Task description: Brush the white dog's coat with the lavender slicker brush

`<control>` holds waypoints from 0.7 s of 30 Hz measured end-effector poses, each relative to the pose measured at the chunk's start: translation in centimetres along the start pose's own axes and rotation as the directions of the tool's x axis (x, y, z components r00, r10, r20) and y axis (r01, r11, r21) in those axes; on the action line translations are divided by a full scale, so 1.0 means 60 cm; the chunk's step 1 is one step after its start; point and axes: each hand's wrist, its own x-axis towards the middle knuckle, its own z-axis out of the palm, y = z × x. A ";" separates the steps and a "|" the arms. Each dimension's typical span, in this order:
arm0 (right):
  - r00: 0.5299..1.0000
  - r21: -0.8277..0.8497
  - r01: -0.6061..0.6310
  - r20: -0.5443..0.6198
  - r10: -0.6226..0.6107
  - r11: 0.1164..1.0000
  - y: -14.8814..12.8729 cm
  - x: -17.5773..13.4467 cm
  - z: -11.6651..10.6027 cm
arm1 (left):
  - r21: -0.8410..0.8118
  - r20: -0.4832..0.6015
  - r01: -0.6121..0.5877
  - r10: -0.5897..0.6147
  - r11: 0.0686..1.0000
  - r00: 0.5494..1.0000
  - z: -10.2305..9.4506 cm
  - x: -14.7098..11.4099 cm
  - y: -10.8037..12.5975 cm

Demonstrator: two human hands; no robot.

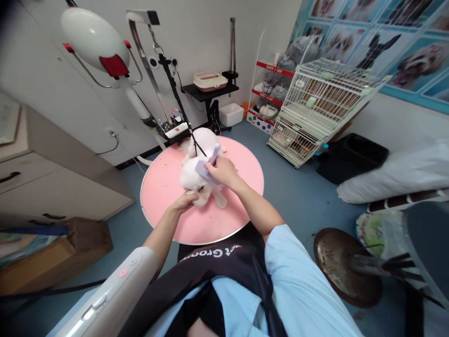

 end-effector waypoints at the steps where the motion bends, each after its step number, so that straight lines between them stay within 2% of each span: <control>1: 1.000 -0.003 0.009 -0.014 -0.009 1.000 0.000 -0.004 0.003 | 0.002 0.008 0.001 -0.001 1.000 1.000 -0.002 0.000 -0.001; 4: 0.988 0.076 0.018 0.150 -0.029 0.997 0.007 -0.010 0.009 | 0.019 0.028 0.024 -0.024 1.000 0.999 -0.009 0.001 -0.005; 5: 0.991 0.115 -0.005 0.137 -0.011 0.993 0.010 -0.010 0.010 | 0.016 0.029 0.028 -0.029 0.999 0.999 -0.012 0.001 -0.005; 7: 0.997 0.208 -0.036 -0.061 0.050 0.978 0.019 -0.006 0.010 | 0.003 0.029 0.036 -0.036 0.999 0.999 -0.015 0.000 -0.006; 8: 0.986 0.252 -0.031 -0.152 0.071 0.967 0.024 -0.004 0.011 | 0.000 0.028 0.041 -0.041 0.999 0.999 -0.016 0.000 -0.006; 9: 0.984 0.286 -0.019 -0.166 0.069 0.958 0.028 -0.001 0.012 | 0.005 0.027 0.048 -0.048 0.999 0.998 -0.018 0.000 -0.006; 12: 0.998 0.331 -0.032 0.062 0.012 0.943 0.039 0.007 0.020 | 0.024 0.024 0.074 -0.075 0.997 0.997 -0.025 0.002 -0.008; 13: 0.997 0.338 -0.046 0.072 0.023 0.940 0.043 0.011 0.024 | 0.023 0.027 0.081 -0.082 0.996 0.996 -0.028 0.004 -0.009; 16: 0.985 0.382 -0.040 -0.143 0.101 0.923 0.054 0.020 0.029 | 0.011 0.059 0.101 -0.101 0.995 0.993 -0.039 0.007 -0.013; 17: 0.987 0.393 -0.034 -0.132 0.093 0.919 0.058 0.022 0.030 | 0.009 0.071 0.112 -0.112 0.994 0.991 -0.043 0.008 -0.013; 19: 0.999 0.408 -0.041 -0.016 0.052 0.912 0.068 0.021 0.031 | -0.003 0.083 0.124 -0.123 0.992 0.989 -0.049 0.010 -0.014; 21: 0.996 0.446 -0.053 -0.036 0.077 0.893 0.083 0.009 0.036 | -0.034 0.098 0.113 -0.110 0.993 0.989 -0.052 0.012 -0.013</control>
